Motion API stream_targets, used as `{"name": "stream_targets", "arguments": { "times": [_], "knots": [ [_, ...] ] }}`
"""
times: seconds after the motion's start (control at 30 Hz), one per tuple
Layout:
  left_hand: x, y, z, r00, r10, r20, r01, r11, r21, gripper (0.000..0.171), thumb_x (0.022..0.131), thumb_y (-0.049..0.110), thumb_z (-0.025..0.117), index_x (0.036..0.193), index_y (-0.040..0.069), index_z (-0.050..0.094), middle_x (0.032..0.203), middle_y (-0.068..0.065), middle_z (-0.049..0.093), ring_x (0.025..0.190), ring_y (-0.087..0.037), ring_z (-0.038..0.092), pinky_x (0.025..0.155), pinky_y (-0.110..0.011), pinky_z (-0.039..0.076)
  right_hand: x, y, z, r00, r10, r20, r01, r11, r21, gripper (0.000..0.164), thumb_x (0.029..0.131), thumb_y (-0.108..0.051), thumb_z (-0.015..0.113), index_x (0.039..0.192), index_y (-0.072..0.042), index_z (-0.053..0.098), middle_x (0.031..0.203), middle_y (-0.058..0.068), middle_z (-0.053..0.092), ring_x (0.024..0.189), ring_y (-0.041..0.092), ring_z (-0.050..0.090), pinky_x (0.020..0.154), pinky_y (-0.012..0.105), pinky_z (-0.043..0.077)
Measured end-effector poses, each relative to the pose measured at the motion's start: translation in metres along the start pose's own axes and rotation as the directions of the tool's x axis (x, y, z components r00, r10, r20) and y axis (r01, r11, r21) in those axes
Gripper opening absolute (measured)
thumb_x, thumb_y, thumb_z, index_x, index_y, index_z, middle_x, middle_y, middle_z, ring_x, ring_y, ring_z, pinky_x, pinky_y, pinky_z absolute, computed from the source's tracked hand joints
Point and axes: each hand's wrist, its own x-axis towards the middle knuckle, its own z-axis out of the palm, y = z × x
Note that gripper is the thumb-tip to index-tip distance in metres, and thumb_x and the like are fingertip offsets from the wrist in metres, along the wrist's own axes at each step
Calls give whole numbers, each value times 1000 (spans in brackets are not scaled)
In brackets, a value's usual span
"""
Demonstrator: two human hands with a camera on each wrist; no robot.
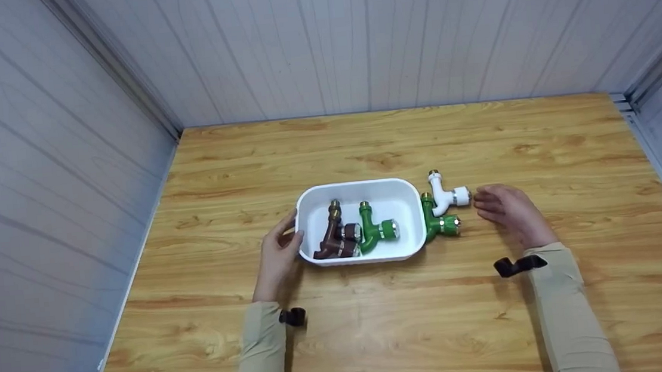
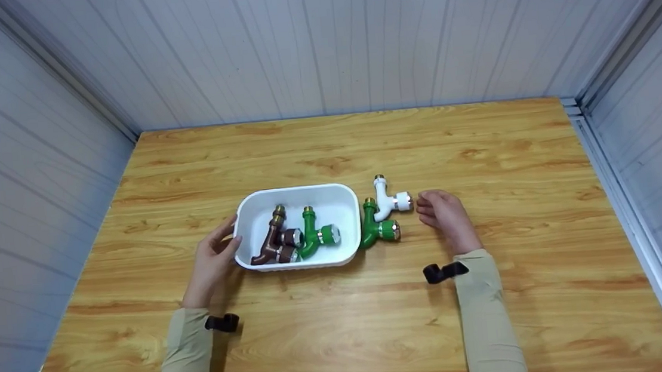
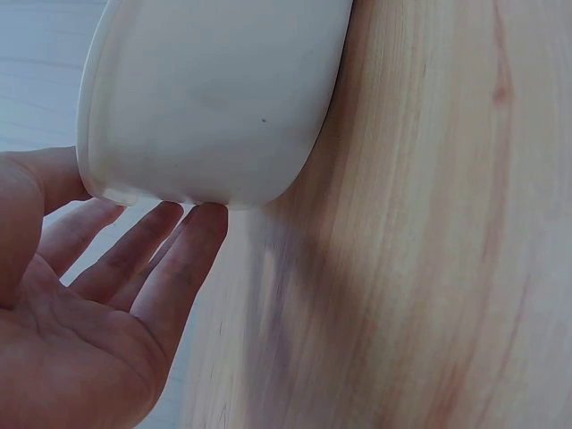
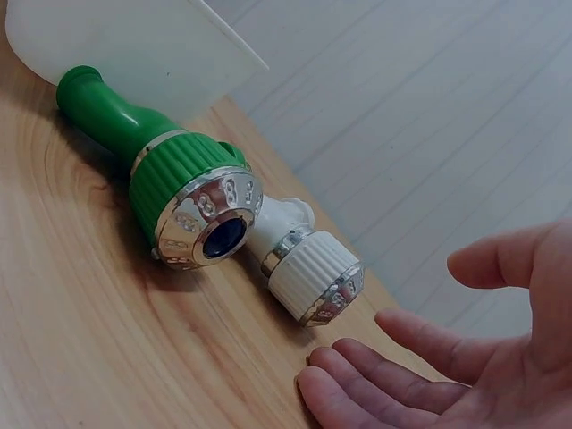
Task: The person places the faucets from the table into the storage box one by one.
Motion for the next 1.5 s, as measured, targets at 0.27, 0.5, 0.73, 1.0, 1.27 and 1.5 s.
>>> {"name": "stream_targets", "arguments": {
  "times": [0.27,0.5,0.73,1.0,1.27,1.5],
  "knots": [
    [-7,22,2,999,5,31,-4,1000,-15,46,91,-9,55,136,-9,45,126,-37,48,109,-55,51,90,-57,48,5,-6,4,1000,14,21,-13,1000,-18,58,103,-29,42,142,10,27,141,28,34,127,31,43,108,40,36],
    [-3,7,1,1000,-19,0,19,1000,-11,47,92,-7,56,137,-3,48,125,-32,51,107,-49,55,86,-48,53,11,-7,7,999,14,45,-12,999,-45,59,103,-30,41,144,10,25,142,27,35,122,25,48,109,40,36],
    [-1,1,2,999,-35,-17,35,999,-25,47,92,-7,56,138,0,49,125,-29,52,108,-46,56,85,-46,55,16,-7,9,998,26,50,-22,997,-74,57,104,-28,37,145,9,24,144,28,33,126,28,44,109,39,35],
    [-2,1,1,997,-70,-30,68,996,-51,47,92,-5,57,138,2,50,126,-27,52,111,-46,54,88,-47,53,20,-7,11,998,28,58,-23,995,-92,58,104,-29,36,146,8,23,146,29,30,126,28,44,109,40,35],
    [-2,2,2,996,-78,-39,75,995,-63,47,92,-6,57,138,3,50,126,-26,52,111,-46,54,88,-46,53,21,-7,13,1000,1,26,3,983,-181,56,102,-27,44,143,9,30,131,22,46,106,14,56,103,36,43],
    [-3,7,0,1000,-14,-8,13,1000,-10,46,91,-7,56,137,-3,49,125,-31,52,108,-50,54,86,-47,54,22,-3,15,998,-51,23,55,976,-209,52,99,-15,49,141,11,33,131,22,45,105,14,55,102,36,44]
  ]
}}
